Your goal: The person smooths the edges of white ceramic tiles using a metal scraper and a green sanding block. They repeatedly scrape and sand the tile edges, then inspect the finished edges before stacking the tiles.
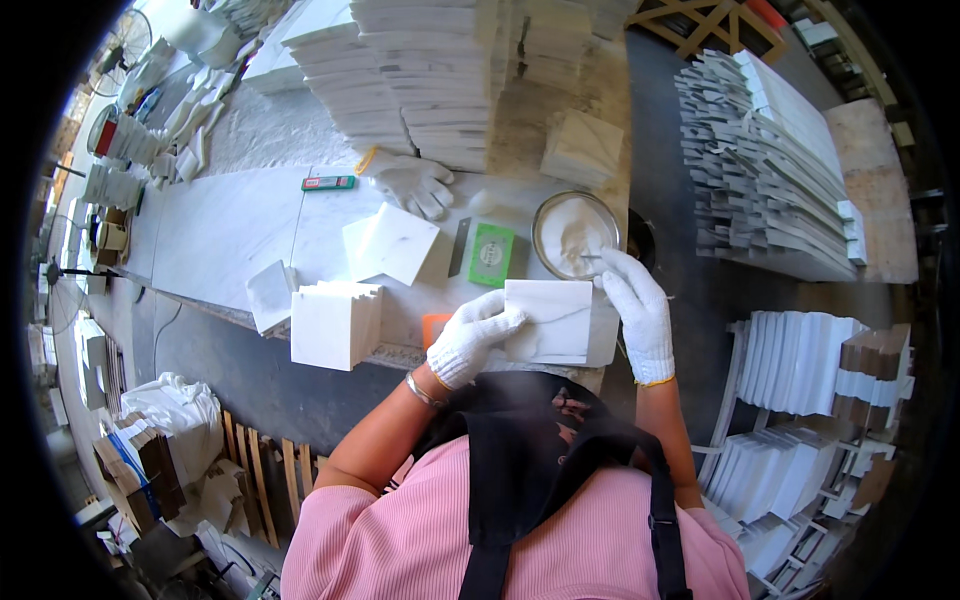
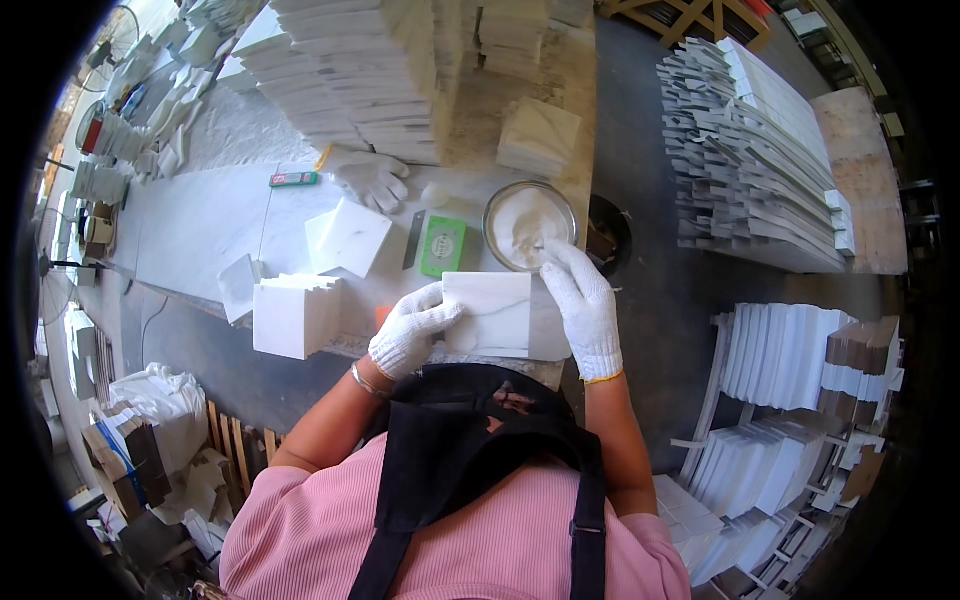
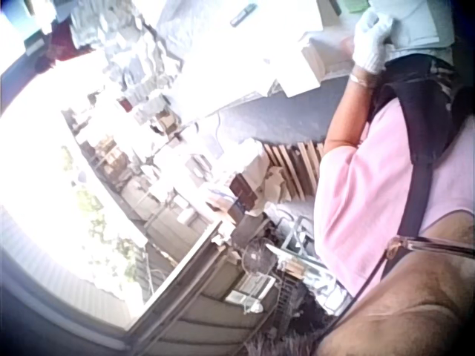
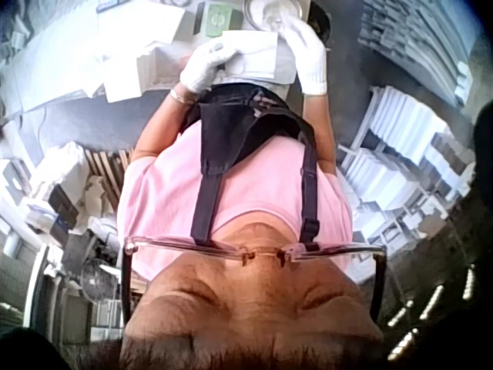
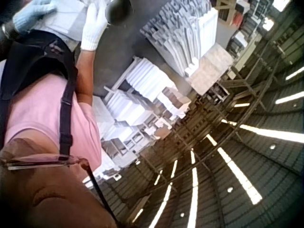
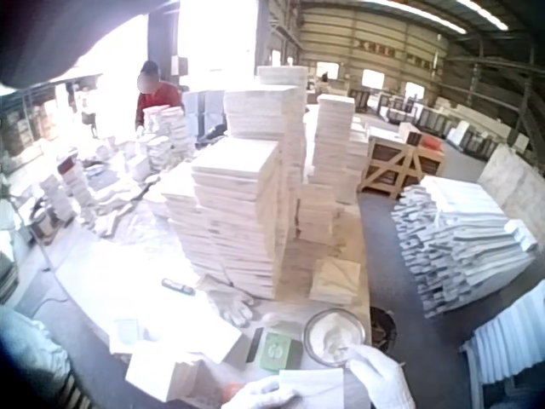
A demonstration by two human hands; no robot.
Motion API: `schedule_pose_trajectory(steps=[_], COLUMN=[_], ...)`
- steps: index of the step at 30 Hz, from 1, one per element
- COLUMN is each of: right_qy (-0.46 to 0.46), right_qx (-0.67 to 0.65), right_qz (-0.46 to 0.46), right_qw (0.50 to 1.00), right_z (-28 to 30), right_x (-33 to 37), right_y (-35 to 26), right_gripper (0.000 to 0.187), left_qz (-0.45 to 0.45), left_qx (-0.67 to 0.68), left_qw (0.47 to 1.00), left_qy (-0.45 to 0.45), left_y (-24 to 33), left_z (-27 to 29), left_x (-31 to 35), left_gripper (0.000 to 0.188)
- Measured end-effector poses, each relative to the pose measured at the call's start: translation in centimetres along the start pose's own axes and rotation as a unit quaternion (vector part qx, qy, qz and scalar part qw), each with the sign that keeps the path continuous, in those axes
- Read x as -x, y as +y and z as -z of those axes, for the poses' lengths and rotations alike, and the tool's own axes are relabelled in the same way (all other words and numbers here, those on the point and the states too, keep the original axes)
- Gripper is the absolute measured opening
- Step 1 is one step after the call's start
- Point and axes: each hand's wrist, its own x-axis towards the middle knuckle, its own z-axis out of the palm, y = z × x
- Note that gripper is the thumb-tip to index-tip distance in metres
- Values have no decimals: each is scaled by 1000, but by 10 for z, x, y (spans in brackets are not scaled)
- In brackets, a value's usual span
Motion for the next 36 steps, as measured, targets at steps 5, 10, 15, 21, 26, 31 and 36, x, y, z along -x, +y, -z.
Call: schedule_pose_trajectory(steps=[5,10,15,21,26,31,36], right_qy=[-42,-82,-105,-104,-92,-88,-101], right_qx=[-63,-88,-92,-86,-32,20,-48], right_qz=[-73,-40,-59,-50,-48,-17,-55], right_qw=[994,992,988,990,994,996,992], right_z=[2,-3,-7,-7,-17,-21,-15], right_x=[6,8,10,6,0,1,3], right_y=[-4,11,4,-4,-7,-7,-2], right_gripper=[33,33,35,37,34,29,31], left_qz=[-12,-9,0,5,-13,-15,-10], left_qx=[50,57,58,56,-32,-44,-63], left_qw=[999,998,998,998,999,999,998], left_qy=[-15,-24,-26,-21,-22,-12,1], left_y=[-4,-3,-4,-4,4,4,4], left_z=[4,4,5,6,1,-2,-4], left_x=[-4,-4,-4,-4,2,3,4], left_gripper=[50,49,44,51,50,53,51])
